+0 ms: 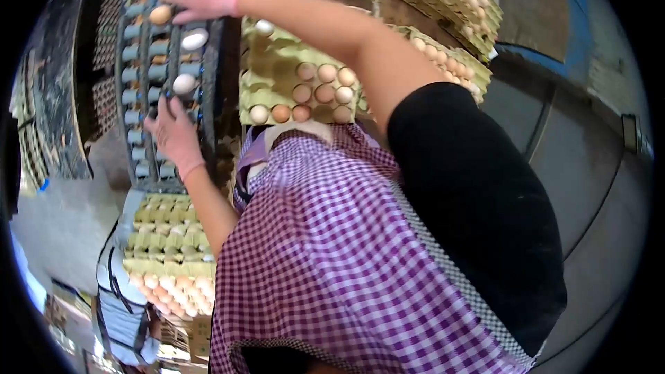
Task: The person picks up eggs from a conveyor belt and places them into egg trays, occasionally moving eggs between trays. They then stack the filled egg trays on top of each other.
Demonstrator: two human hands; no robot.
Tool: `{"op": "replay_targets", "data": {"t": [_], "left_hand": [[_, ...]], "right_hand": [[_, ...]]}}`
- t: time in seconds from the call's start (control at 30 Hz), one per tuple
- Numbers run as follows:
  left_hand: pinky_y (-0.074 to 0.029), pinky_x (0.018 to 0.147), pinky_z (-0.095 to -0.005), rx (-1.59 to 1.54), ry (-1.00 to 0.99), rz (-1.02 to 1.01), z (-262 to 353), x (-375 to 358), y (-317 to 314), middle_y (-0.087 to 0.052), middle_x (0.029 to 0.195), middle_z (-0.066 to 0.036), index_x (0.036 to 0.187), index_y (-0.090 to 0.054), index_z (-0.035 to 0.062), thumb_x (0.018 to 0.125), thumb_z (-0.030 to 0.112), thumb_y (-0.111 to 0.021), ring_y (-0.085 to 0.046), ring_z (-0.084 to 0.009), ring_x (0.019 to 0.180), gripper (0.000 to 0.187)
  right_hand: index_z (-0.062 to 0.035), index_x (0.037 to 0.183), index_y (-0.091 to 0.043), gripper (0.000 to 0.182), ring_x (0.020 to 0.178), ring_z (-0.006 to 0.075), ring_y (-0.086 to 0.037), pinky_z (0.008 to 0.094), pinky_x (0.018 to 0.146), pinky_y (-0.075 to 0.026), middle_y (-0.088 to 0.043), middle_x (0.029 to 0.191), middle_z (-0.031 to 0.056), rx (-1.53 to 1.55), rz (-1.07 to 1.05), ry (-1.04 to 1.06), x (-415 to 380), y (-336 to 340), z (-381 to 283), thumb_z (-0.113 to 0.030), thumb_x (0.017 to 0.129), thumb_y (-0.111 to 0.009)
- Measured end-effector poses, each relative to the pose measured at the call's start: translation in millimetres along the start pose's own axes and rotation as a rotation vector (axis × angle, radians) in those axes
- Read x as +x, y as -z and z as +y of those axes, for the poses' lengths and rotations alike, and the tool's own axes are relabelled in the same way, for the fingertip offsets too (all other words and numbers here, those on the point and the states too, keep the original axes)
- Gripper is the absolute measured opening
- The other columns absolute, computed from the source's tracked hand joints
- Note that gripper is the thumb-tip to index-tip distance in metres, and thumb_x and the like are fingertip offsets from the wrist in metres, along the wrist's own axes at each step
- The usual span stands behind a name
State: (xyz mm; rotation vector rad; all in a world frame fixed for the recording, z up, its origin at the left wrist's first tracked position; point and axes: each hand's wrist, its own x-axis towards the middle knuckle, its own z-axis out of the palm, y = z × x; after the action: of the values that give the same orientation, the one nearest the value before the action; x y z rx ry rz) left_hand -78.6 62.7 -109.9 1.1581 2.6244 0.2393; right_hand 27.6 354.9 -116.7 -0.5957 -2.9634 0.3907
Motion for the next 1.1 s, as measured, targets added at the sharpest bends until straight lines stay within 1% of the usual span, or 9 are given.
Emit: {"op": "replay_targets", "data": {"t": [0.13,0.23,0.3,0.33,0.47,0.63,0.73,0.83,1.1], "left_hand": [[-0.05,0.091,-0.0497,0.046,0.044,0.051,-2.2,-10.5,-6.8,-0.046,0.138,-0.032,0.142,-0.054,0.018,0.099,0.042,-0.056,-0.058,-0.045,0.115,0.049],[-0.046,0.096,-0.053,0.169,0.026,0.138,2.1,-22.3,-10.4,-0.047,0.137,-0.029,0.141,-0.053,0.0148,0.097,0.045,-0.061,-0.052,-0.0462,0.12,0.054],[-0.045,0.099,-0.053,0.279,-0.006,0.168,-5.2,-25.7,-13.3,-0.046,0.136,-0.029,0.142,-0.053,0.0156,0.095,0.045,-0.063,-0.05,-0.0466,0.122,0.056],[-0.041,0.103,-0.055,0.197,-0.13,0.163,-17.1,-25.8,-15.7,-0.044,0.138,-0.03,0.142,-0.052,0.0133,0.094,0.042,-0.066,-0.046,-0.0484,0.126,0.058],[-0.033,0.111,-0.0569,-0.051,-0.31,0.068,-42.3,-34.0,-26.2,-0.036,0.145,-0.035,0.141,-0.05,0.0088,0.091,0.033,-0.072,-0.039,-0.0511,0.133,0.06],[-0.023,0.115,-0.0575,-0.185,-0.312,0.354,-7.9,-33.5,-11.1,-0.026,0.152,-0.038,0.148,-0.038,-0.0048,0.092,0.029,-0.066,-0.029,-0.0505,0.138,0.071],[-0.027,0.116,-0.0548,-0.329,-0.586,0.151,87.1,-14.8,-5.0,-0.039,0.147,-0.03,0.142,-0.046,-0.0047,0.085,0.022,-0.068,-0.036,-0.0468,0.137,0.067],[-0.029,0.116,-0.0537,-0.171,-0.896,0.048,177.7,25.9,-20.4,-0.052,0.138,-0.027,0.132,-0.057,0.0027,0.089,0.034,-0.065,-0.044,-0.0461,0.132,0.053],[-0.03,0.118,-0.0519,0.097,-1.065,-0.027,200.5,73.4,-93.4,-0.051,0.14,-0.019,0.136,-0.057,0.0119,0.096,0.033,-0.06,-0.045,-0.042,0.134,0.046]], "right_hand": [[-0.0175,0.144,-0.05,0.064,0.141,0.0402,-0.037,0.0563,0.122,-0.014,-0.047,0.146,0.0175,-0.123,0.227,-0.228,-34.4,-41.7,-31.1,-0.06,0.095,-0.051],[-0.0162,0.143,-0.049,0.068,0.144,0.0403,-0.033,0.0608,0.12,-0.012,-0.043,0.149,0.0186,0.185,0.451,-0.454,-88.9,-37.0,-65.4,-0.064,0.095,-0.048],[-0.0137,0.144,-0.048,0.066,0.143,0.0407,-0.034,0.062,0.12,-0.012,-0.044,0.147,0.0198,-0.051,0.337,-0.548,-146.6,-17.8,-65.3,-0.06,0.095,-0.05],[-0.0145,0.145,-0.047,0.065,0.142,0.0406,-0.035,0.0632,0.119,-0.012,-0.044,0.148,0.0206,0.061,0.079,-0.657,-166.2,27.5,-55.4,-0.057,0.095,-0.051],[-0.0184,0.148,-0.045,0.065,0.142,0.0414,-0.037,0.0644,0.118,-0.016,-0.044,0.151,0.0192,-0.161,0.017,-1.003,-240.4,6.7,4.9,-0.056,0.096,-0.051],[-0.0141,0.148,-0.045,0.066,0.141,0.0462,-0.035,0.0627,0.119,-0.017,-0.042,0.152,0.0207,-0.119,0.086,-0.945,-267.3,-33.0,2.7,-0.054,0.096,-0.052],[-0.0082,0.147,-0.045,0.067,0.14,0.0473,-0.035,0.0606,0.119,-0.018,-0.042,0.151,0.022,-0.079,0.033,-0.935,-268.3,-21.6,-14.7,-0.051,0.096,-0.054],[-0.0035,0.144,-0.045,0.065,0.138,0.0473,-0.036,0.0578,0.119,-0.021,-0.045,0.147,0.0222,-0.065,0.093,-0.849,-282.2,-19.5,-23.8,-0.046,0.097,-0.055],[-0.008,0.135,-0.053,0.055,0.131,0.0364,-0.046,0.0511,0.118,-0.027,-0.053,0.137,0.0172,0.085,0.111,-0.748,-332.0,22.4,-60.4,-0.038,0.091,-0.064]]}}
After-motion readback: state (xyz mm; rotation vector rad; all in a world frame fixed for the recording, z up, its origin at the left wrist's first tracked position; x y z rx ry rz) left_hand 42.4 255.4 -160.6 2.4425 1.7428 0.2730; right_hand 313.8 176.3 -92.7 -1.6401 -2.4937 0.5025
